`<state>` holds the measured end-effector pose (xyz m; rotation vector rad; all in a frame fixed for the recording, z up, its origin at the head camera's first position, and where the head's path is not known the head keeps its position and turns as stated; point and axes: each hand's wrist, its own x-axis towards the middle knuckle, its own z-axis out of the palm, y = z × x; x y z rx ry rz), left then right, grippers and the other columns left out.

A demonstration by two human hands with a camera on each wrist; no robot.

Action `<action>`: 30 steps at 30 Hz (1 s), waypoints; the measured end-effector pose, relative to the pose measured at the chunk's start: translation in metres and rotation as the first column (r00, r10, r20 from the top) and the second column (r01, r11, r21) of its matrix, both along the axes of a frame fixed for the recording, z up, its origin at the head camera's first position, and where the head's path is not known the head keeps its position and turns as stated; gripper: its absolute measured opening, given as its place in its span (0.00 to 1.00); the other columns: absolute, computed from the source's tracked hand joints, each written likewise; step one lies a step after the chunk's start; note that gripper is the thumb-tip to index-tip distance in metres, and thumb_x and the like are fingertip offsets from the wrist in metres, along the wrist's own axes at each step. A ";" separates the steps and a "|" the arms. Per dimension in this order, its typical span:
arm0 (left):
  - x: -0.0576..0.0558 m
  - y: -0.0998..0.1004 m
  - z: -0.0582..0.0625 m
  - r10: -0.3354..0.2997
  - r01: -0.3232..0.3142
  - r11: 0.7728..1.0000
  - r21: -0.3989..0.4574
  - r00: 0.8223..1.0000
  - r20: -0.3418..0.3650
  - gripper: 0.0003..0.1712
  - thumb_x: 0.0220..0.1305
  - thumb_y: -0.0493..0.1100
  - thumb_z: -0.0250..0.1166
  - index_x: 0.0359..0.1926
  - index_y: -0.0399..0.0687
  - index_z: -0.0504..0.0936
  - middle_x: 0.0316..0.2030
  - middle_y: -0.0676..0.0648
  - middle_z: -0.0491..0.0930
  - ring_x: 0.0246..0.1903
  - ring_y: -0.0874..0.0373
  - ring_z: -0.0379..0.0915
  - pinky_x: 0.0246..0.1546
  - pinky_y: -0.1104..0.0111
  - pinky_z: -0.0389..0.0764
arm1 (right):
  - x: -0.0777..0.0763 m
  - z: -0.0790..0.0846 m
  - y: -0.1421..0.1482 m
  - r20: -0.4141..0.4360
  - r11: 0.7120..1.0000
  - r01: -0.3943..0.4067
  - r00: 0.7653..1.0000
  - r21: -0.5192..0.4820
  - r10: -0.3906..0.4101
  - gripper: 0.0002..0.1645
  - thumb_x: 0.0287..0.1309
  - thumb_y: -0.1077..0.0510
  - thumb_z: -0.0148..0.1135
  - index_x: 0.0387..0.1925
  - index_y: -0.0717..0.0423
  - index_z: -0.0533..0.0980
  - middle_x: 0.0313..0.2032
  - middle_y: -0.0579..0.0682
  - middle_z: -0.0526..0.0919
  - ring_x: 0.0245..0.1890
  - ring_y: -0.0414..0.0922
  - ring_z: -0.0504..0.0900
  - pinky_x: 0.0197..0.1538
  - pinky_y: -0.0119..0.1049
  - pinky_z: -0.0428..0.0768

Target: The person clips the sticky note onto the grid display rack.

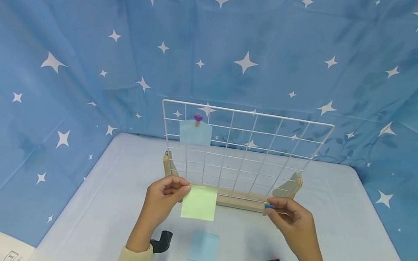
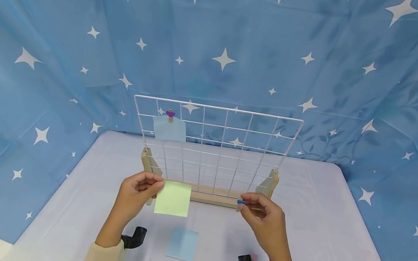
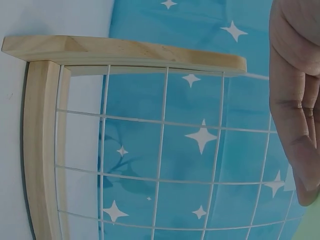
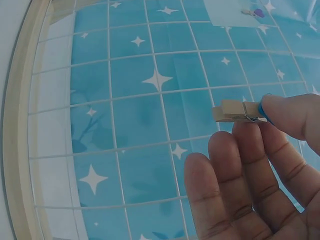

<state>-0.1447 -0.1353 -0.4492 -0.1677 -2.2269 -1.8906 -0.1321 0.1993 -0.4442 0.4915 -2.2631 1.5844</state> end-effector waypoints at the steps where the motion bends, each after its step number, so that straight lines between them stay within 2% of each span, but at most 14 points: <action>1: -0.001 0.000 0.001 0.000 0.000 1.000 -0.001 1.000 -0.004 0.07 0.72 0.37 0.74 0.44 0.36 0.89 0.38 0.43 0.88 0.34 0.61 0.84 0.36 0.71 0.87 | 0.000 0.001 0.001 -0.001 1.000 0.003 1.000 0.001 -0.003 0.11 0.60 0.78 0.70 0.45 0.70 0.85 0.43 0.35 0.88 0.41 0.29 0.86 0.46 0.21 0.84; 7: -0.003 0.000 0.004 0.010 -0.010 1.000 -0.007 1.000 -0.017 0.07 0.72 0.37 0.74 0.44 0.36 0.89 0.38 0.42 0.88 0.34 0.61 0.83 0.35 0.71 0.86 | -0.003 0.005 0.003 0.002 1.000 -0.005 1.000 0.000 0.005 0.11 0.61 0.78 0.70 0.45 0.70 0.84 0.42 0.36 0.88 0.41 0.29 0.86 0.47 0.21 0.84; 16: -0.007 0.003 0.007 -0.019 0.019 1.000 0.019 0.999 -0.026 0.08 0.72 0.37 0.74 0.46 0.35 0.88 0.39 0.42 0.88 0.35 0.59 0.85 0.36 0.67 0.89 | -0.009 0.008 0.005 0.011 1.000 -0.027 1.000 0.007 0.027 0.12 0.63 0.77 0.69 0.48 0.71 0.84 0.43 0.34 0.87 0.41 0.29 0.86 0.46 0.21 0.84; 24: -0.012 0.003 0.011 0.011 -0.012 1.000 -0.019 0.998 -0.056 0.07 0.71 0.37 0.74 0.44 0.37 0.89 0.39 0.43 0.88 0.37 0.60 0.84 0.39 0.72 0.85 | -0.014 0.017 0.010 0.009 0.998 -0.061 0.998 0.009 0.061 0.10 0.64 0.77 0.67 0.46 0.71 0.84 0.41 0.32 0.88 0.41 0.29 0.86 0.45 0.22 0.84; 30: -0.015 0.002 0.015 0.016 -0.017 1.000 -0.020 0.999 -0.050 0.07 0.71 0.37 0.75 0.44 0.37 0.89 0.39 0.43 0.88 0.37 0.59 0.84 0.38 0.72 0.84 | -0.018 0.024 0.013 0.027 0.996 -0.084 0.996 0.029 0.083 0.09 0.65 0.76 0.67 0.47 0.72 0.84 0.41 0.32 0.88 0.41 0.30 0.86 0.46 0.23 0.84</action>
